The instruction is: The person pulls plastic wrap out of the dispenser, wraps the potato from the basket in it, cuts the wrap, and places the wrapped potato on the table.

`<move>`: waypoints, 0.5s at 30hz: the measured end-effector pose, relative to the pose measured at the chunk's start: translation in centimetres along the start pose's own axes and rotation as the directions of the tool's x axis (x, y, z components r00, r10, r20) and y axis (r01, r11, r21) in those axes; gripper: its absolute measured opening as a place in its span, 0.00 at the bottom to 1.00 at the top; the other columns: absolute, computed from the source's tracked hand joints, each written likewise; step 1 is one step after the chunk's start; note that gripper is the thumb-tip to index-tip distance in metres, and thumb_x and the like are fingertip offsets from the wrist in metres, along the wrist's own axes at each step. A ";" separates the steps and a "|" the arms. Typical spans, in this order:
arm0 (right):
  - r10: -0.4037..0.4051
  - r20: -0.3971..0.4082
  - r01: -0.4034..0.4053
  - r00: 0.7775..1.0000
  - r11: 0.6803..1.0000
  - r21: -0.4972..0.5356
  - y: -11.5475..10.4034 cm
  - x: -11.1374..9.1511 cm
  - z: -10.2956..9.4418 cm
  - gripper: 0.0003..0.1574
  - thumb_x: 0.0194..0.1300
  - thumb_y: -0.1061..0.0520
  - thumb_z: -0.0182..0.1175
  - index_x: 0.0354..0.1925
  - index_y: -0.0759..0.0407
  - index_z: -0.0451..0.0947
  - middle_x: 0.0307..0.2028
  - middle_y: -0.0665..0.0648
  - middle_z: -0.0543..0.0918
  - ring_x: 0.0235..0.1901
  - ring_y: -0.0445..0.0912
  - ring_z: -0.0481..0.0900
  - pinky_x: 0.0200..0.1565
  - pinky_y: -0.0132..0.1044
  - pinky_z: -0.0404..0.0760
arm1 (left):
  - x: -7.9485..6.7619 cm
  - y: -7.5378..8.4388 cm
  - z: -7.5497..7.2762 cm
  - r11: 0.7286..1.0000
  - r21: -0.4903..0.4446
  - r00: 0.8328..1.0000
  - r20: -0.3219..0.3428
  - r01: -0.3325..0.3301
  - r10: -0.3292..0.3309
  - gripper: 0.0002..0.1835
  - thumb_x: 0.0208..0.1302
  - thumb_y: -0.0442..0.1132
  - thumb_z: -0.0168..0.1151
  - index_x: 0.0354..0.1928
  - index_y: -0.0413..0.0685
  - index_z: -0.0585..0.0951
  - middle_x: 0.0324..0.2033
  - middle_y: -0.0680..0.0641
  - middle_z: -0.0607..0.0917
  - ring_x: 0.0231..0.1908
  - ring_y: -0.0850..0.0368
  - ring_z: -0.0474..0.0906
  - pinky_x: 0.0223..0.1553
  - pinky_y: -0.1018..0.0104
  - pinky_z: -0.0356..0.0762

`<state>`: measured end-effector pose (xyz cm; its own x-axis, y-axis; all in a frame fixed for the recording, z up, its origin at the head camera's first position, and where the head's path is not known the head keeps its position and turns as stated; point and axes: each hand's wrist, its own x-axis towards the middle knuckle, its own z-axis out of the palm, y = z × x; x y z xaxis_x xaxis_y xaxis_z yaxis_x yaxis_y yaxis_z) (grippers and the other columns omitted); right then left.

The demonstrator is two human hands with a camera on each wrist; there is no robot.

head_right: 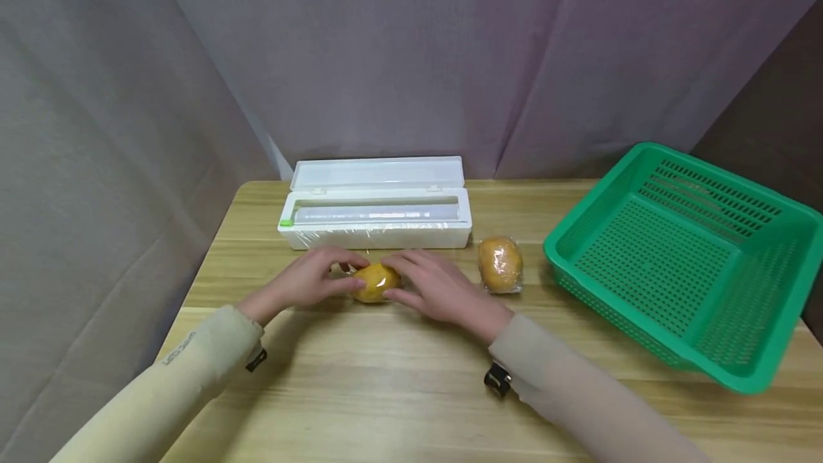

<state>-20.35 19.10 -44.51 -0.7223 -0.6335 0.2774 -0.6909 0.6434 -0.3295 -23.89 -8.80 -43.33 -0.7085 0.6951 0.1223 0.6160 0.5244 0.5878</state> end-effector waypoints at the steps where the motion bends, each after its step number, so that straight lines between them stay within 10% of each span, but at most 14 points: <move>1: 0.018 0.007 -0.018 1.000 1.000 0.012 0.1 0.2 0.2 0.38 0.73 0.39 0.68 0.72 0.55 0.76 0.67 0.58 0.81 0.66 0.56 0.80 0.67 0.59 0.78 | 0.0 -0.1 -0.1 1.000 -0.005 1.000 0.004 0.008 -0.008 0.18 0.72 0.49 0.72 0.57 0.48 0.89 0.51 0.51 0.91 0.47 0.55 0.86 0.53 0.53 0.86; 11: 0.080 0.013 -0.081 0.997 0.991 0.110 0.4 1.4 0.8 0.27 0.74 0.45 0.68 0.63 0.56 0.82 0.59 0.57 0.85 0.57 0.53 0.84 0.61 0.56 0.83 | 0.4 -0.3 -0.5 0.998 -0.029 0.998 0.030 0.051 -0.050 0.20 0.73 0.49 0.71 0.59 0.46 0.88 0.52 0.49 0.91 0.50 0.53 0.86 0.54 0.52 0.86; 15: 0.077 0.016 -0.078 0.997 0.989 0.124 0.3 1.8 0.8 0.26 0.74 0.45 0.69 0.62 0.56 0.82 0.57 0.56 0.86 0.53 0.50 0.85 0.58 0.51 0.85 | -0.2 0.1 -0.4 0.997 0.050 0.996 -0.066 0.055 -0.052 0.21 0.74 0.51 0.69 0.61 0.47 0.87 0.56 0.48 0.89 0.53 0.50 0.85 0.57 0.51 0.84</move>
<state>-21.81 17.81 -44.88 -0.7725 -0.5893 0.2365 -0.6234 0.6329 -0.4591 -23.84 -9.09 -42.98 -0.7606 0.6329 0.1446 0.5927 0.5860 0.5525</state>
